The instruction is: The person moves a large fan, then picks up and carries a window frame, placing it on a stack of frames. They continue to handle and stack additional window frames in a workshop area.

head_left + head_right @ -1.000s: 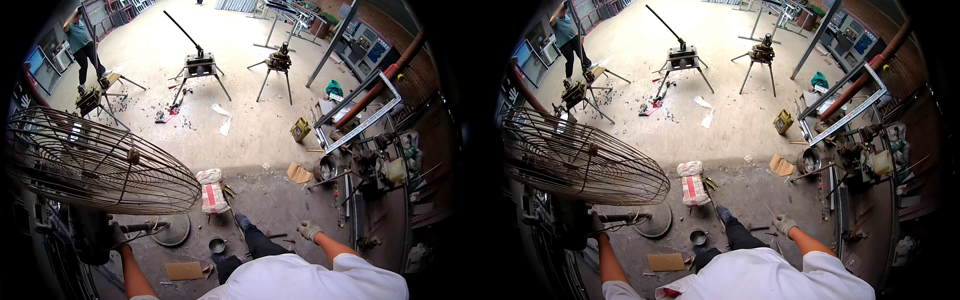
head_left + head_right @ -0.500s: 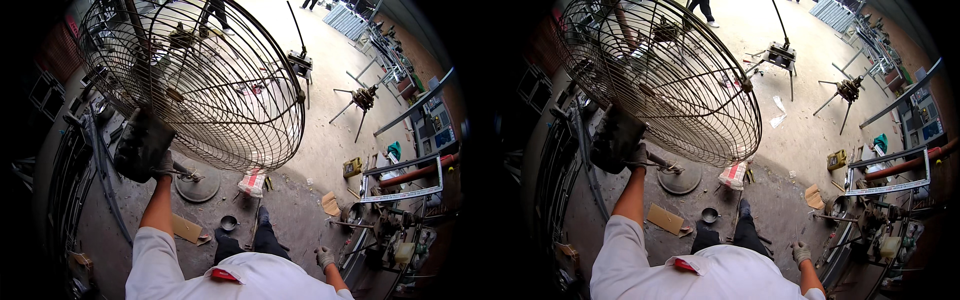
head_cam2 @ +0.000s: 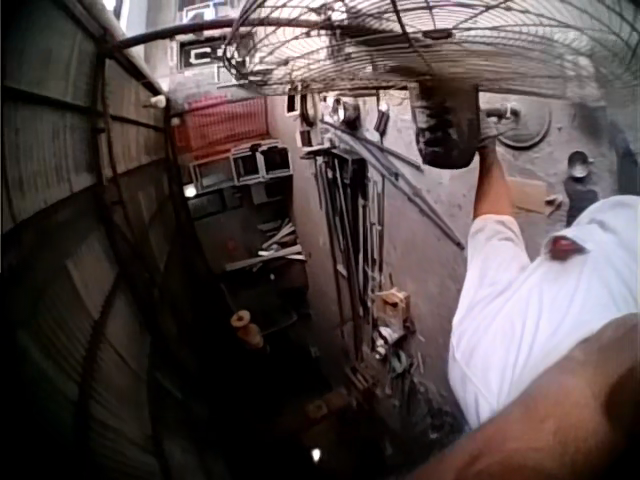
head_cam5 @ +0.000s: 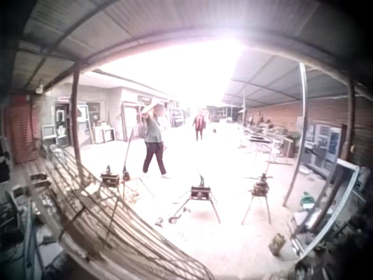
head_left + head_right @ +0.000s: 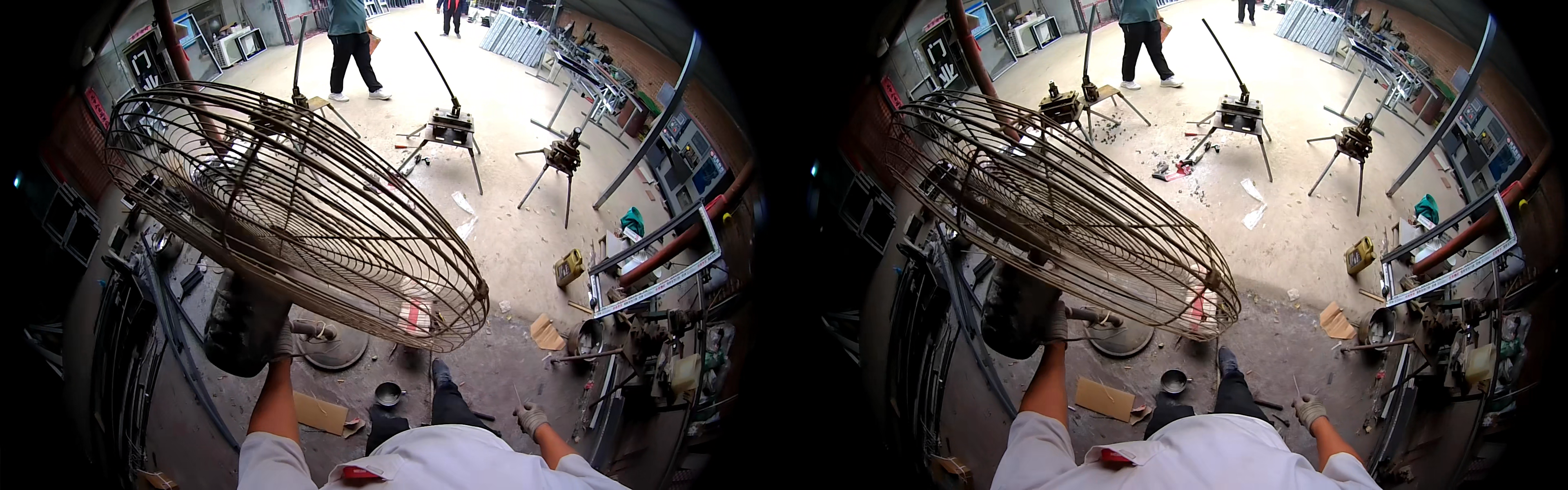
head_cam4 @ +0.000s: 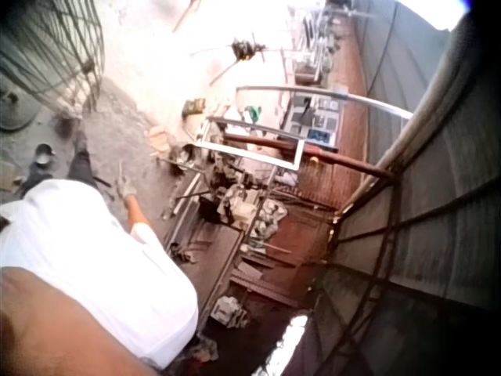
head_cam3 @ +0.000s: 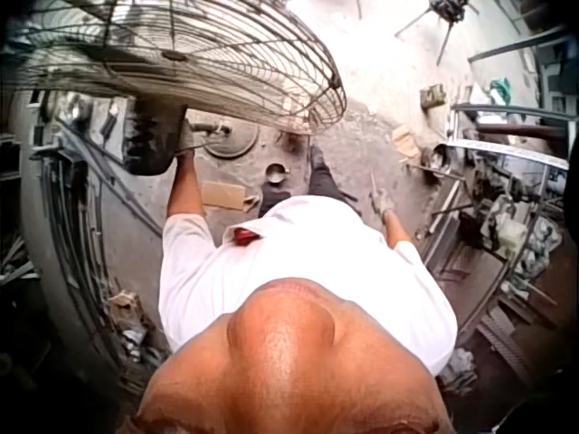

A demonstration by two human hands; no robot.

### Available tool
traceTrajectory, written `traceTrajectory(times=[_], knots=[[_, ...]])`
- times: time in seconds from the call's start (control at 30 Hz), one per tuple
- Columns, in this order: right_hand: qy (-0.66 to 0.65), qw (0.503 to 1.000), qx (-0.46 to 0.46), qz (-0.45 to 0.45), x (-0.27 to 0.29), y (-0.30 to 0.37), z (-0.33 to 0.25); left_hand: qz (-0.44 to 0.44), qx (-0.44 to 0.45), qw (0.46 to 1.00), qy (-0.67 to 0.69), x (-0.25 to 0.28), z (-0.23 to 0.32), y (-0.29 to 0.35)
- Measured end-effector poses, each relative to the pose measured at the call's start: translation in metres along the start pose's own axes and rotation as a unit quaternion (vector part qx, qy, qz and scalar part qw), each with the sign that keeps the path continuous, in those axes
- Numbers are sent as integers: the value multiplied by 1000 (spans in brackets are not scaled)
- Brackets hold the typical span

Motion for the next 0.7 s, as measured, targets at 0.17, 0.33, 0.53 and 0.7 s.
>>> traceTrajectory(times=[0.17,0.33,0.53,0.7], knots=[[-35,999,0,24,18,15,4,-72,-69,991,92,-22,95,5],[-64,997,33,25,10,11,5,30,0,953,302,-23,38,-22],[-102,992,-73,32,15,-6,95,77,164,775,605,-38,54,-60],[-125,982,-137,23,11,3,133,-3,-2,974,225,-4,125,-89]])
Point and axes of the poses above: each hand's wrist, its own y-axis away from the middle knuckle, its own x-axis out of the back of the hand, z = x × y, the point moved 4 cm from there along -y, towards the middle knuckle, and after that the axes turned 14 degrees about -x, right-handed, at the moved point
